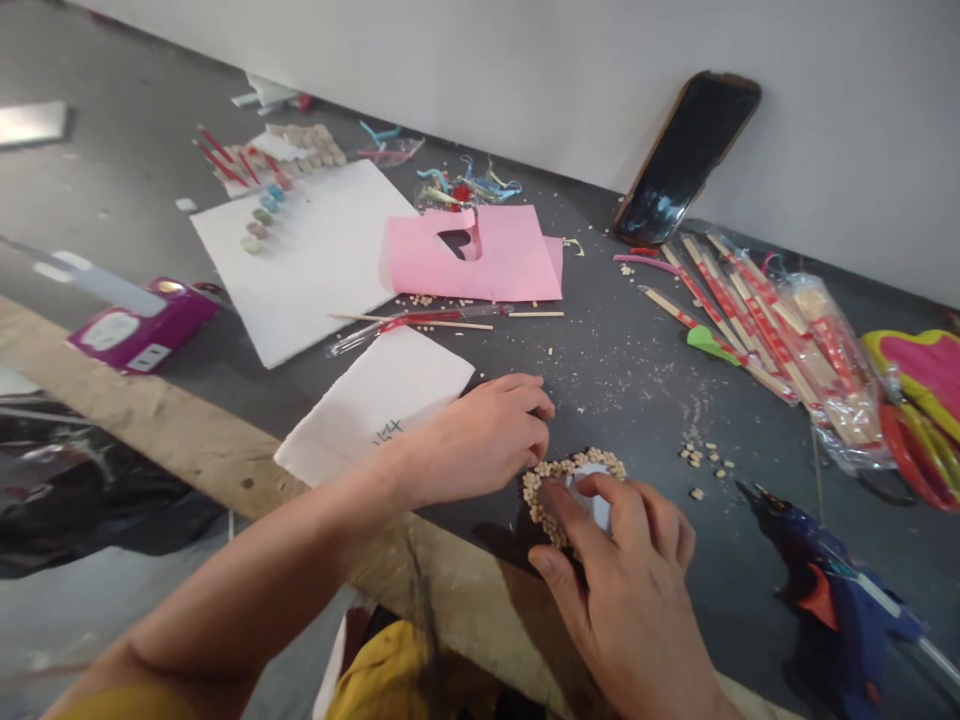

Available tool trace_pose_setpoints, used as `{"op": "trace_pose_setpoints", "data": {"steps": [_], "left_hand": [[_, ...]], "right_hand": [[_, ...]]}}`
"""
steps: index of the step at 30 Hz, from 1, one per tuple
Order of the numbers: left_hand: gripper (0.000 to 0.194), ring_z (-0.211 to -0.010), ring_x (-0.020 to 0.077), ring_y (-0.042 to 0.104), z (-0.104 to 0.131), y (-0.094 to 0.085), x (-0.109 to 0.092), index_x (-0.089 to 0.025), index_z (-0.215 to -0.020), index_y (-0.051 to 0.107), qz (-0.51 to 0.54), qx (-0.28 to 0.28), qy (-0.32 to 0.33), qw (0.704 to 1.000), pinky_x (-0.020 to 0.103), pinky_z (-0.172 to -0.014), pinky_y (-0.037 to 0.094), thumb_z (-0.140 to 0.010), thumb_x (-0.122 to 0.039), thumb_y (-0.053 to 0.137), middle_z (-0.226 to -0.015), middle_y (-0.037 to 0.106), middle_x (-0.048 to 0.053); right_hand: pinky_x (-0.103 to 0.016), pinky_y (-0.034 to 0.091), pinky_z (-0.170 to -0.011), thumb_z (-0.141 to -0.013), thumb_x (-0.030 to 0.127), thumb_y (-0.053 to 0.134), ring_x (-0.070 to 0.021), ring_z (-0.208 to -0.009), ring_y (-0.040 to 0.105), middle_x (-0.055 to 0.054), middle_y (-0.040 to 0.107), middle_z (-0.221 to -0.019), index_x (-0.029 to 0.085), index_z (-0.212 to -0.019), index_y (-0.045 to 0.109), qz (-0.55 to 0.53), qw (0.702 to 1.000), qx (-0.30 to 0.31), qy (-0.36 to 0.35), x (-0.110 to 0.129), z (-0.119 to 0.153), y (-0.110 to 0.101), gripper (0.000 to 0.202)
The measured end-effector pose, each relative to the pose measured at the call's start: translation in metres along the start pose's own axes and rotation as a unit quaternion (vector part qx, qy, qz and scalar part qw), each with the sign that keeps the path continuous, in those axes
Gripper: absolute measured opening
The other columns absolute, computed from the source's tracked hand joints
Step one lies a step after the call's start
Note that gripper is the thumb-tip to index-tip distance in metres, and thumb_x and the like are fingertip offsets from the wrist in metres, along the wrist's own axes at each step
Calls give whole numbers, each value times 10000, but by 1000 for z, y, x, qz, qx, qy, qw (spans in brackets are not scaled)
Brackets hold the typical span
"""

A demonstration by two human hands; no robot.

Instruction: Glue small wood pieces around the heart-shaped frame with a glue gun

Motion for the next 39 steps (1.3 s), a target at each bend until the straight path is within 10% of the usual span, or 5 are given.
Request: {"op": "trace_pose_setpoints", "data": {"steps": [39], "left_hand": [[111, -1297, 233, 451, 1, -1, -5, -155, -851, 664, 20, 68, 13, 997, 367, -1165, 270, -771, -78, 669, -1219, 597, 83]], "right_hand": [[-459, 342, -833, -937, 478, 405, -272, -984, 462, -99, 599, -1060, 252, -1099, 673, -31, 999, -19, 1, 1, -1, -2, 386]]}}
Point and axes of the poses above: each hand's wrist, its own z-axis away from the middle knuckle, its own y-axis out of the palm, x = y × z, the point moved 9 cm from there along -z, towards the middle knuckle
